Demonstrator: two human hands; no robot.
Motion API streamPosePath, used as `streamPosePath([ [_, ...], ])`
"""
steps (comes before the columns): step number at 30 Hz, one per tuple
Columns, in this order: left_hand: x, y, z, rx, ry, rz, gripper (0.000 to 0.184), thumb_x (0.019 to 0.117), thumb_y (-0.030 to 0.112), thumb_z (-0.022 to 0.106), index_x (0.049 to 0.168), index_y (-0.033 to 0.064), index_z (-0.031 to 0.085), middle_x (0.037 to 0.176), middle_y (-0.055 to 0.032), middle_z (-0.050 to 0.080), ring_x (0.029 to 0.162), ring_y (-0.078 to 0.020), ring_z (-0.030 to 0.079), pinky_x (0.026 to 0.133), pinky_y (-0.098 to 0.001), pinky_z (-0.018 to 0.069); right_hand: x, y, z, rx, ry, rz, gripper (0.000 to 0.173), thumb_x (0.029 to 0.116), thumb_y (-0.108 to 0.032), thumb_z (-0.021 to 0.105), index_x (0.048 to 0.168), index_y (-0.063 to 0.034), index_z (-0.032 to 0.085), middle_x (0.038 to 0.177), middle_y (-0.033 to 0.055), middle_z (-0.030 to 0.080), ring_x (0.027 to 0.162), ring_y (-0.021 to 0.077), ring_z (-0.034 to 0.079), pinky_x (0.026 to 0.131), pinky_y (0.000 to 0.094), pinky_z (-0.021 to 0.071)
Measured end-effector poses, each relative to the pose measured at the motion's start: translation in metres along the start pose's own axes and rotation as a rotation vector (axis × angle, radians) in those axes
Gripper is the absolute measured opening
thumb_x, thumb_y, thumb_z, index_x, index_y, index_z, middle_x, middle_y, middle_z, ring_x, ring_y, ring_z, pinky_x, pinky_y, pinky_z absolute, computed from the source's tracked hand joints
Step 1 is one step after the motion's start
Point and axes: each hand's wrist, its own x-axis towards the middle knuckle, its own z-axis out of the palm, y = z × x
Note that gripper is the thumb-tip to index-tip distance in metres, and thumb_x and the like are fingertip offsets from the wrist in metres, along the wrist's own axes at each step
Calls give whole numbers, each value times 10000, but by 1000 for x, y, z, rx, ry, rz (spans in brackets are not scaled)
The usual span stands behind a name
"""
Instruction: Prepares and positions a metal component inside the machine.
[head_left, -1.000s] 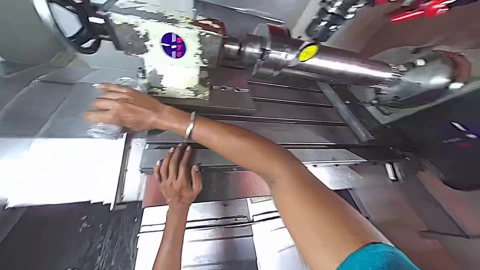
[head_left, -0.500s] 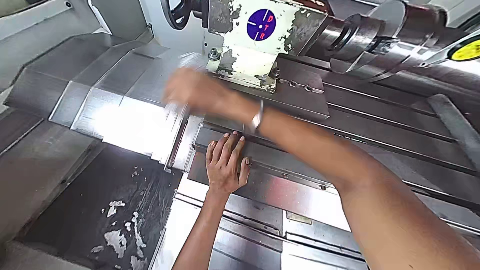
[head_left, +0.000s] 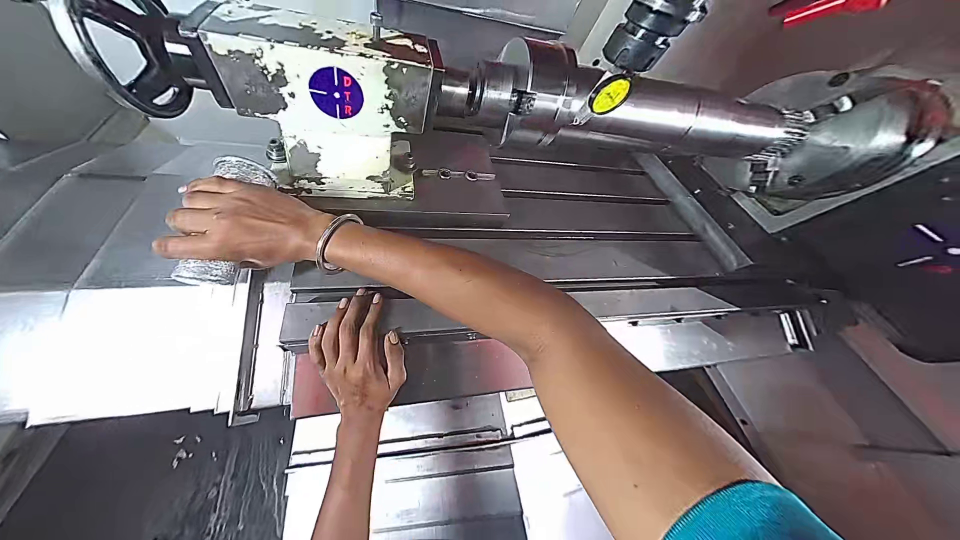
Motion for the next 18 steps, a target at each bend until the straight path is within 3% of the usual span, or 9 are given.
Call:
streamPosePath([
  [7, 0, 0, 0, 3, 8, 5, 566, 1025, 484, 303, 1311, 179, 684, 1343, -84, 664, 1356, -247, 510, 1179, -472, 210, 3, 1, -3, 34, -63, 43, 447, 890, 5, 636, 1267, -209, 744, 1021, 80, 742, 1044, 284, 678, 1115, 442, 418],
  [11, 1, 4, 2, -5, -7, -8, 569, 1026, 498, 300, 1321, 189, 677, 1357, -82, 658, 1350, -249, 521, 1179, -487, 237, 0, 6, -3, 52, 7, 61, 342, 891, -6, 646, 1166, -160, 780, 1016, 72, 753, 1047, 271, 696, 1108, 451, 440],
  [14, -4, 0, -2, 25, 22, -21, 546, 1021, 483, 313, 1289, 205, 698, 1334, -70, 673, 1321, -239, 550, 1183, -496, 259, 11, -18, -10, 153, 24, 48, 358, 840, 19, 682, 1169, -107, 746, 1086, 85, 754, 1133, 288, 686, 1148, 462, 428],
  [15, -4, -3, -1, 18, 46, -22, 537, 1021, 484, 321, 1233, 196, 722, 1280, -67, 697, 1282, -236, 574, 1176, -481, 271, 15, -38, -23, 188, 59, 17, 335, 859, 23, 681, 1160, -99, 762, 1068, 96, 759, 1119, 287, 697, 1133, 455, 448],
  [17, -10, -1, 7, -26, 109, -62, 500, 1006, 503, 380, 982, 154, 737, 1033, -73, 753, 1083, -236, 670, 1074, -436, 418, 18, -93, -57, 286, 171, -89, 211, 905, -37, 697, 1057, -136, 806, 984, 77, 761, 1025, 244, 713, 1027, 419, 513],
  [18, -14, 3, 8, -109, 51, -124, 495, 995, 509, 427, 982, 111, 721, 1033, -92, 752, 1076, -240, 685, 998, -407, 491, 18, -121, -73, 366, 214, -142, 169, 940, -67, 673, 1008, -144, 806, 968, 56, 760, 1005, 218, 710, 976, 392, 527],
])
